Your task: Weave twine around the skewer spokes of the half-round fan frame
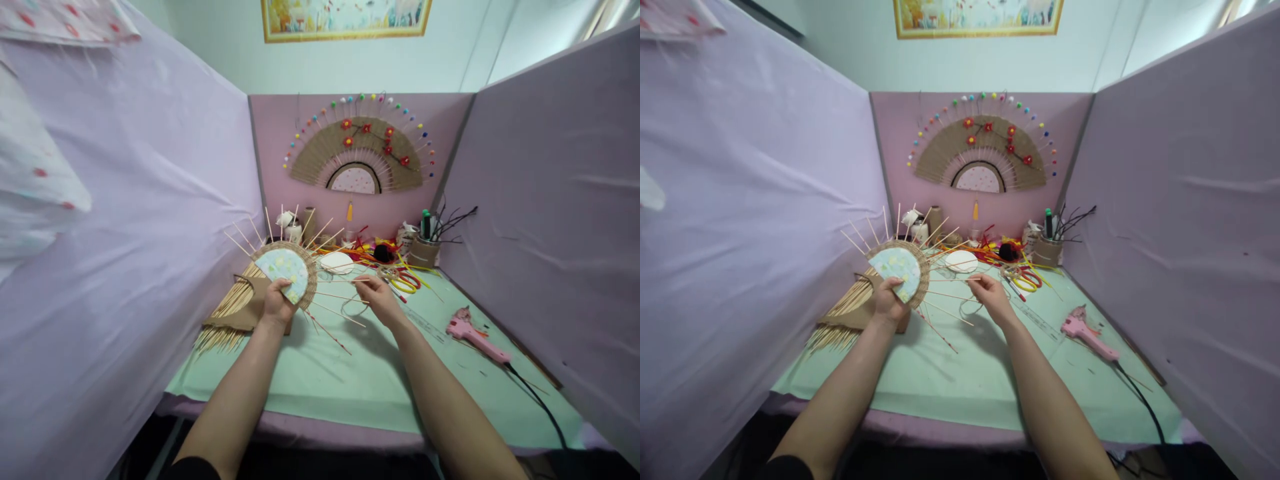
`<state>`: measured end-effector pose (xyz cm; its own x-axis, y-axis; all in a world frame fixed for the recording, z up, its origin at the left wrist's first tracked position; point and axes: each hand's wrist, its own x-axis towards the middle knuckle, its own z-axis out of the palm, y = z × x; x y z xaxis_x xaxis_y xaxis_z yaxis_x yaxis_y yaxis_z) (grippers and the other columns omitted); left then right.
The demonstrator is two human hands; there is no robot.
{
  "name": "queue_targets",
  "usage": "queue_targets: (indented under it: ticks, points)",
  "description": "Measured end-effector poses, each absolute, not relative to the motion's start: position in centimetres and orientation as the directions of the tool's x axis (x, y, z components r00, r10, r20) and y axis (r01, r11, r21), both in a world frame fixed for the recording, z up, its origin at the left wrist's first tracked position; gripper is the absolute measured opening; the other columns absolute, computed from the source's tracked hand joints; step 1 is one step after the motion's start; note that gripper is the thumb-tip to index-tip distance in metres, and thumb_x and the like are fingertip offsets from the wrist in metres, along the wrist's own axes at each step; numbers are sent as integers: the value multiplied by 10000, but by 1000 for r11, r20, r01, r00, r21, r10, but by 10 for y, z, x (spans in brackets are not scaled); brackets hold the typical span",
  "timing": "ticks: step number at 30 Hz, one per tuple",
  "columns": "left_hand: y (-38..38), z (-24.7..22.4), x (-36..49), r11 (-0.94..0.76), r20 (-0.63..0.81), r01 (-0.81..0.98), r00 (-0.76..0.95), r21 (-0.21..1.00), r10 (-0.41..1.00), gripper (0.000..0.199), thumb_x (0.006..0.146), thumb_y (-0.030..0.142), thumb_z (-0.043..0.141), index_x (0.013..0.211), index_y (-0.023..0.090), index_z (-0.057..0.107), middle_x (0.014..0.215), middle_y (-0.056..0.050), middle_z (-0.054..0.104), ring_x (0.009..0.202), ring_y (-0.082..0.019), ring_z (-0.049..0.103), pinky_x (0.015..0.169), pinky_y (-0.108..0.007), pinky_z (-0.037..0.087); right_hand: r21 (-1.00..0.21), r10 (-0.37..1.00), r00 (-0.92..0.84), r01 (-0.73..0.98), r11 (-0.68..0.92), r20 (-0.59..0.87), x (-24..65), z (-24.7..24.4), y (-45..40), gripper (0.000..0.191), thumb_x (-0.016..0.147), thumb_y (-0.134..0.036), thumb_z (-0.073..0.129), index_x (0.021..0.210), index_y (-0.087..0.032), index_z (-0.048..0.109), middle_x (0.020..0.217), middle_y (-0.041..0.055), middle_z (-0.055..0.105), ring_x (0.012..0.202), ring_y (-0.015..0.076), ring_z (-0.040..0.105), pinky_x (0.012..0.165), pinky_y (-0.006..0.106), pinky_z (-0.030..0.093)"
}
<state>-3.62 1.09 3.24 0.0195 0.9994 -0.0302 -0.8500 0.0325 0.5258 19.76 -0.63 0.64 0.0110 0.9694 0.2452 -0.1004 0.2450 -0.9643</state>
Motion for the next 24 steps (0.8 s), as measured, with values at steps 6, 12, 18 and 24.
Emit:
queue_targets:
  ticks: [6,12,18,24]
  points:
    - [10,31,-31,62,-76,-853,27,518,997,572,596,31,511,1144,144,630,829,-57,746,906,-252,709,897,-407,548,-977,944,-307,132,165,118,169,4,-25,407,721,-553,695,825,-161,704,621,-21,513,558,96,376,521,244,284]
    - [4,26,-26,255,29,-794,324,552,946,566,657,138,522,1217,106,597,1023,-148,726,1031,-329,668,926,-497,516,-976,884,-453,116,185,114,161,5,-34,410,765,-564,661,837,-161,682,647,-25,474,593,98,371,549,240,271]
    - [4,28,-26,244,14,-796,303,554,953,607,659,153,523,1264,120,566,1063,-145,716,1044,-336,660,908,-512,518,-968,882,-456,144,205,119,166,2,-29,438,778,-586,631,863,-160,687,628,-28,457,577,104,353,549,249,249]
    - [5,27,-22,214,8,-819,258,532,966,553,688,131,522,1239,131,578,1038,-124,726,1044,-298,664,948,-465,501,-971,883,-459,153,182,94,164,7,-31,400,750,-548,669,830,-157,689,673,-10,515,623,115,392,584,248,272]
